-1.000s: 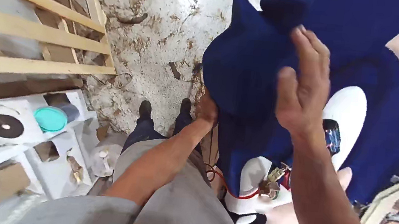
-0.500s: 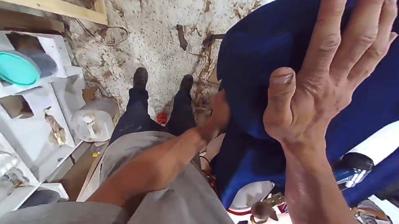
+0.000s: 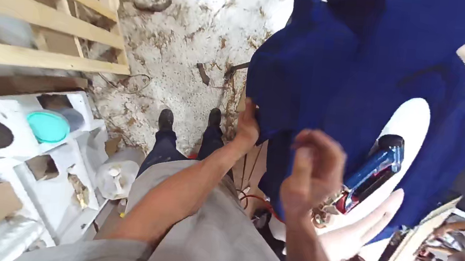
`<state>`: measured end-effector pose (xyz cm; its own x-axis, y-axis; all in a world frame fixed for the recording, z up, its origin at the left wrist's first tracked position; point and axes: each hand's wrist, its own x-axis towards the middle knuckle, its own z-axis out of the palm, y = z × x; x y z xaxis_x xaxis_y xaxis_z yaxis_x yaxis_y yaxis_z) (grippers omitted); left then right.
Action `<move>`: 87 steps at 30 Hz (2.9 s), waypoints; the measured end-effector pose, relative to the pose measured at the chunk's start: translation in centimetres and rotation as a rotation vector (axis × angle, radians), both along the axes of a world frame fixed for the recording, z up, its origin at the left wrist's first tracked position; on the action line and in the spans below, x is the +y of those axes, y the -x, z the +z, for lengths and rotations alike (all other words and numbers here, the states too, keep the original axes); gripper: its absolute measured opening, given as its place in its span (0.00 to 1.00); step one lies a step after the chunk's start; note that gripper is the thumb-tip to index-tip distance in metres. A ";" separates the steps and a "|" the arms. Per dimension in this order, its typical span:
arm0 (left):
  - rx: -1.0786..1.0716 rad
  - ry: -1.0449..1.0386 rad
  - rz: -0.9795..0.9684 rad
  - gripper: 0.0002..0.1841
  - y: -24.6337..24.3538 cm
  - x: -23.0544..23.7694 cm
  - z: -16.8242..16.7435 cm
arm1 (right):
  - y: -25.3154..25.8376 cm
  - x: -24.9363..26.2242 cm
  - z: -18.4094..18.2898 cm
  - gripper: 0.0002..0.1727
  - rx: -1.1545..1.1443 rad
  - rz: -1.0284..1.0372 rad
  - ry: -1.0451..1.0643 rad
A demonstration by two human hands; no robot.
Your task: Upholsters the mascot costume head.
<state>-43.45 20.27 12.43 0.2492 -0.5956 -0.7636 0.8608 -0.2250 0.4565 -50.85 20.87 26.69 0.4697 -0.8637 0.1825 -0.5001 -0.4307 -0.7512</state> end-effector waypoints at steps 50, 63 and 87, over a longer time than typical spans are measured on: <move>-0.030 0.441 -0.700 0.24 -7.5 4.9 -1.6 | -8.0 5.2 -11.3 0.11 -0.575 -1.045 -0.245; -0.823 0.391 -1.795 0.23 -15.1 2.5 1.5 | -8.0 3.5 -17.9 0.12 -0.579 -1.125 0.125; -2.319 2.350 -1.327 0.53 -7.2 -11.1 11.8 | -15.1 -0.8 -18.8 0.09 -1.301 -1.651 0.308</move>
<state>-36.24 9.17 24.21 -0.9822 0.1521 0.1102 0.1158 0.9524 -0.2819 -35.72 20.03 7.86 -0.9837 -0.1319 -0.1226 0.1655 -0.3952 -0.9036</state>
